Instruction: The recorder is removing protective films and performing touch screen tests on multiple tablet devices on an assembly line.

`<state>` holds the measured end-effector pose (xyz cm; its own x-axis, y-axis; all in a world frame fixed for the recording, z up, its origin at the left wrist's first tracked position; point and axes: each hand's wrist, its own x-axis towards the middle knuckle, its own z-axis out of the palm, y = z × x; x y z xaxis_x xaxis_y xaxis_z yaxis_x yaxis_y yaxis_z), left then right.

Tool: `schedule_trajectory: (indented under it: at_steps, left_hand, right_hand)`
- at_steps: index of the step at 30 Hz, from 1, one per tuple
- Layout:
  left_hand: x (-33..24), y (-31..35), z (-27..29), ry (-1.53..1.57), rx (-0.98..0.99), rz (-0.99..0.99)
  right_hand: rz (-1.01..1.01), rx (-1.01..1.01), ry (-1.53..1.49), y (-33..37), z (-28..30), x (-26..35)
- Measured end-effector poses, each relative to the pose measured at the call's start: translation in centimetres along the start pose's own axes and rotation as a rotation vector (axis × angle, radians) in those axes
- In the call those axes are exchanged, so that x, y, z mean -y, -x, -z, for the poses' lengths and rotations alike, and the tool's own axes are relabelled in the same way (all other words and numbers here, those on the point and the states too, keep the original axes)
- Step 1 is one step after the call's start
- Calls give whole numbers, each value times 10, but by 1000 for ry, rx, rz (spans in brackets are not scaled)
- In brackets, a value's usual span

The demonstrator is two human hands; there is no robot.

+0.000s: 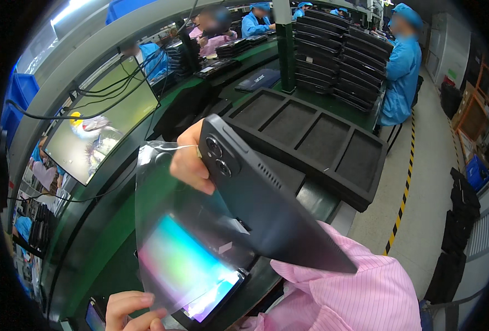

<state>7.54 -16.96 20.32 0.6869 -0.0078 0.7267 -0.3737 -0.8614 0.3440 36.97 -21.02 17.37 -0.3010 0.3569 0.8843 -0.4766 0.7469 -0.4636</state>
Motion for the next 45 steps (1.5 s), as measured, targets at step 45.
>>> schedule_trajectory:
  at_steps: [45]
  left_hand:
    - [63, 18, -37, 426, -787, 456]
  right_hand:
    - [60, -631, 936, -23, -63, -3]
